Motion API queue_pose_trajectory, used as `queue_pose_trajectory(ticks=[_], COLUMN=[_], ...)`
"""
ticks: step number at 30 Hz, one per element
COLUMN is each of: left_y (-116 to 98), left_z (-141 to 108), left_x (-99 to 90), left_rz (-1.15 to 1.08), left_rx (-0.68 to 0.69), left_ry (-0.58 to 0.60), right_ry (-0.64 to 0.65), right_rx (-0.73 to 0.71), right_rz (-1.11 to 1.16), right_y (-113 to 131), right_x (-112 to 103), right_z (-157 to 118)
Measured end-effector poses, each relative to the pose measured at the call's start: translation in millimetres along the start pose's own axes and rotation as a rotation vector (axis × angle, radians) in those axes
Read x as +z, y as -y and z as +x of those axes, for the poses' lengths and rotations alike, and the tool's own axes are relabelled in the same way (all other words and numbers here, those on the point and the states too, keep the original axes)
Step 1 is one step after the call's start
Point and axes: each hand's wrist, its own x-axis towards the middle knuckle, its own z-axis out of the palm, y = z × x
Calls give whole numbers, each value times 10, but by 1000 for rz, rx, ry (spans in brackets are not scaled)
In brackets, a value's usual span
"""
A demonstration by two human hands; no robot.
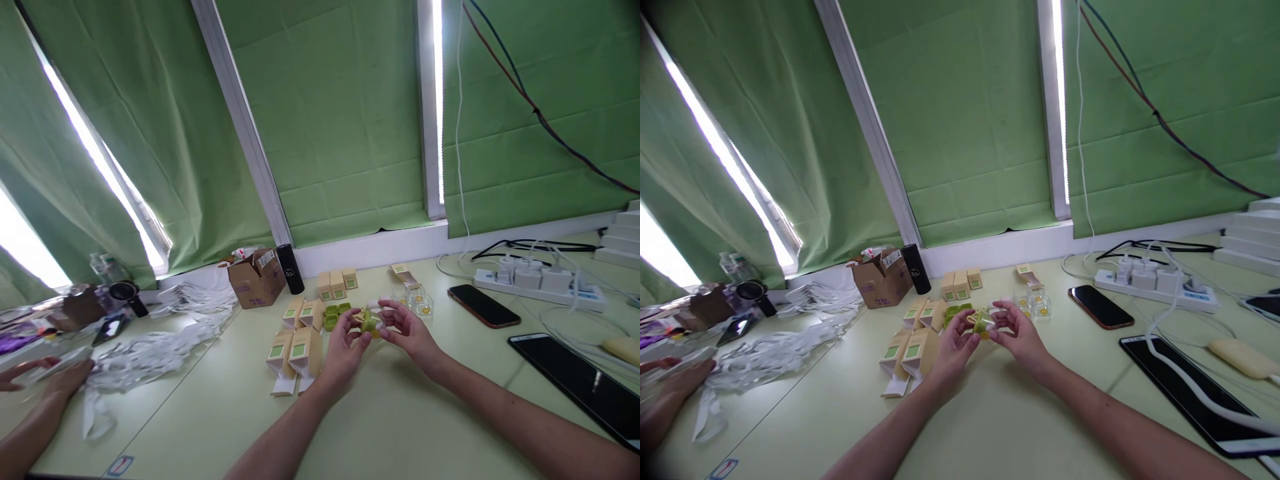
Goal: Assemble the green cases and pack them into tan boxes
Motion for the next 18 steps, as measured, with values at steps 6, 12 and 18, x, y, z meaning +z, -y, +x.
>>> queue_pose_trajectory(ticks=[6, 12, 18], left_y=[33, 44, -13], left_z=[-6, -15, -59], left_x=[-3, -26, -46], left_rz=[20, 233, 469], left_rx=[-17, 54, 135], left_ry=[-17, -64, -79], right_ry=[11, 13, -164], right_rx=[3, -20, -168], right_rz=[-10, -41, -329], right_y=[-35, -65, 12], right_x=[-20, -52, -171], right_z=[8, 46, 110])
